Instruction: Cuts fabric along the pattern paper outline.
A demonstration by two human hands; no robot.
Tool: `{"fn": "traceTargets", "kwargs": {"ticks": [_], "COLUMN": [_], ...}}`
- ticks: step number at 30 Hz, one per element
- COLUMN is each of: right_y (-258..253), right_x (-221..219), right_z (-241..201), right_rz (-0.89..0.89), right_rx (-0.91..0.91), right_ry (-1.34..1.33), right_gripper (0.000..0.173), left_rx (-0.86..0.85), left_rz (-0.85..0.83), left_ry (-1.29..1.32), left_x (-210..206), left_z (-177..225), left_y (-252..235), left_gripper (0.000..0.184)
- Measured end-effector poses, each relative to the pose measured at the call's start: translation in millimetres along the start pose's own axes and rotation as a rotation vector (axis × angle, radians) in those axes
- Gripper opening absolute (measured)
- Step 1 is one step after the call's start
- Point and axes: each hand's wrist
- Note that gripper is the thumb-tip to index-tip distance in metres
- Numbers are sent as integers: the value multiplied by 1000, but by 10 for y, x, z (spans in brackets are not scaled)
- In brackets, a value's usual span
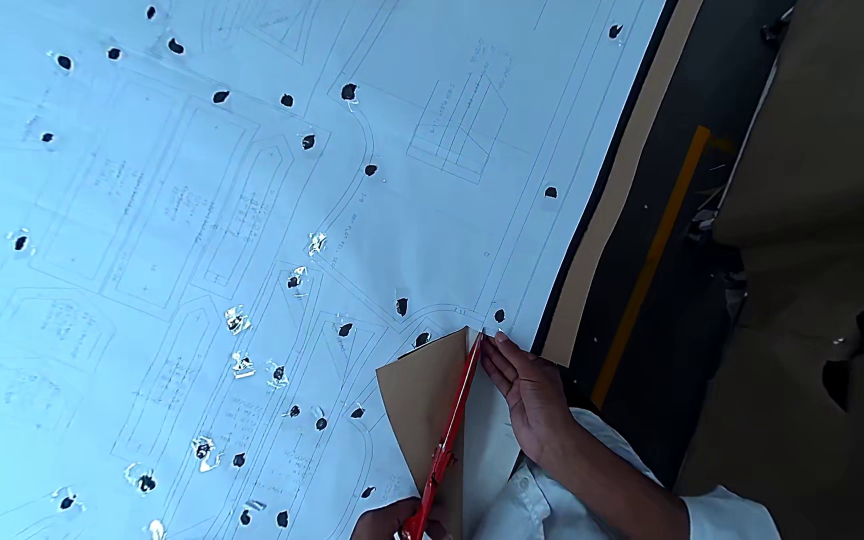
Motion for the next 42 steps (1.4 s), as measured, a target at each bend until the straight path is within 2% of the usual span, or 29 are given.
{"fn": "traceTargets", "kwargs": {"ticks": [4, 13, 21, 25, 42], "right_y": [4, 12, 6, 4, -3], "right_x": [-89, -167, -185, -175, -176], "right_z": [-13, -25, -23, -25, -23], "right_rz": [46, 145, 200, 225, 275], "right_rx": [-4, 15, 22, 22, 12], "right_ry": [52, 102, 145, 143, 132], "right_gripper": [33, 28, 21, 23, 26], "left_rx": [4, -5, 11, 13, -6], "left_rz": [1, -18, -52, -92, -84], "left_ry": [-68, -186, -165, -124, -181], "left_x": [45, 167, 196, 231, 319], "left_z": [59, 19, 16, -32, -54], "left_y": [-40, -52, -68, -91, -127], "left_gripper": [29, 28, 28, 27, 20]}}
Point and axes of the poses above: each hand's wrist, its own y-axis away from the middle knuckle, its own x-axis out of the back of the hand, z = x × y, and after that the axes turned 11 degrees about -x, right-handed
